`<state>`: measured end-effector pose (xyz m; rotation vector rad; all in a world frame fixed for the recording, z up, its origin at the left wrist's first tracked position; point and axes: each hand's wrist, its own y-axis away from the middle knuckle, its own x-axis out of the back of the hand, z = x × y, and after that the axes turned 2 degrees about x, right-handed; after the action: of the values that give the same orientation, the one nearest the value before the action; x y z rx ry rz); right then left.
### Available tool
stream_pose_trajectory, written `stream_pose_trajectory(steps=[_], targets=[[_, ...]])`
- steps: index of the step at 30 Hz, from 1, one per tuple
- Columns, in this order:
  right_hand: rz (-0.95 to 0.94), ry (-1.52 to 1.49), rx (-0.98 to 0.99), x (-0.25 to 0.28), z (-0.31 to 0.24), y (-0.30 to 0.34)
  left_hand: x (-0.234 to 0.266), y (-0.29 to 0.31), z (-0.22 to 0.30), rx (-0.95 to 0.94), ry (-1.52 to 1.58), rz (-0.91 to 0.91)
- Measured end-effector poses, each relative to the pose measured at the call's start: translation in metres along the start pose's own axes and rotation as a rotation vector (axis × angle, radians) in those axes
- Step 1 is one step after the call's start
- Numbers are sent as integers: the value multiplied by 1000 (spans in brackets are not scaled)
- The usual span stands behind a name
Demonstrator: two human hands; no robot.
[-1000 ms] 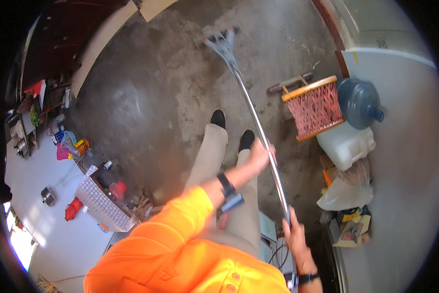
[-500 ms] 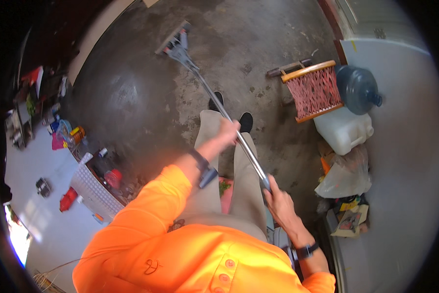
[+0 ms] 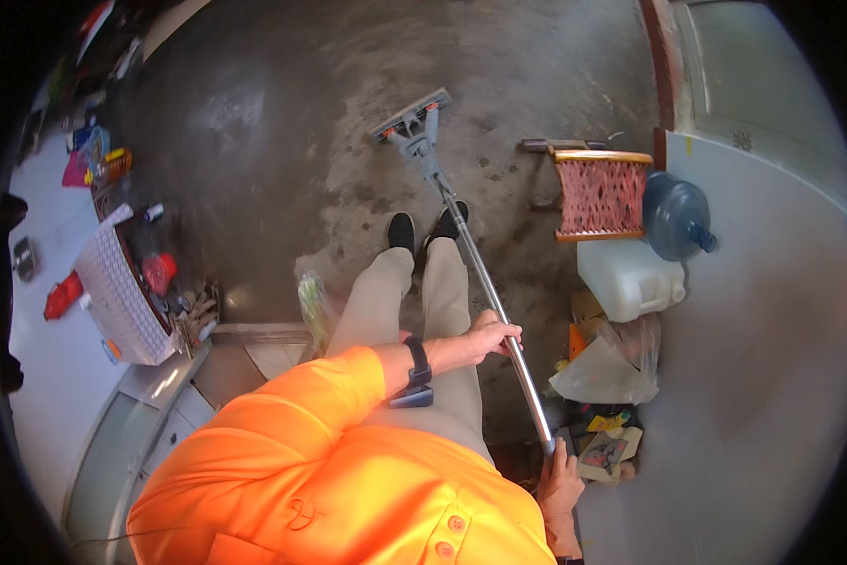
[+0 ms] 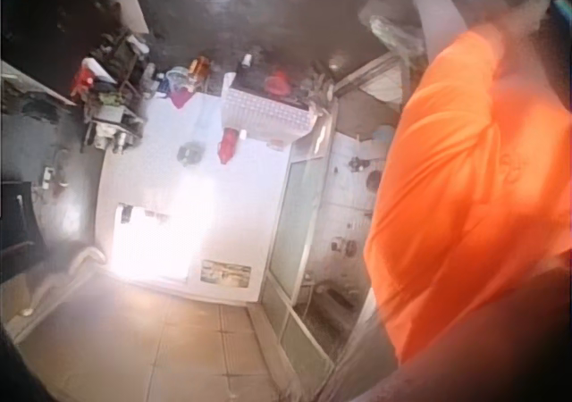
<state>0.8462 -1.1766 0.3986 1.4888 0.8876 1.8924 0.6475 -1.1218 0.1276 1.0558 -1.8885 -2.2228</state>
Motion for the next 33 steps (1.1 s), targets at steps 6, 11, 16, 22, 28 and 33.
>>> stream_pose_trajectory(steps=[6,11,16,22,28,33], targets=[[-560,-1286,-249,33,-20,-3,0,56,36,-319,-354,402],[-871,-1623,-260,52,-60,-30,13,67,83,-340,-479,563],[-612,-1412,-10,24,-163,-68,90,37,123,-377,-551,817],[-504,-1177,47,4,-198,-61,136,19,105,-237,-607,563],[-482,-1076,-57,-24,-134,-36,102,13,41,-193,-689,470],[-432,-963,32,-56,-43,23,44,26,-61,45,-566,178]])
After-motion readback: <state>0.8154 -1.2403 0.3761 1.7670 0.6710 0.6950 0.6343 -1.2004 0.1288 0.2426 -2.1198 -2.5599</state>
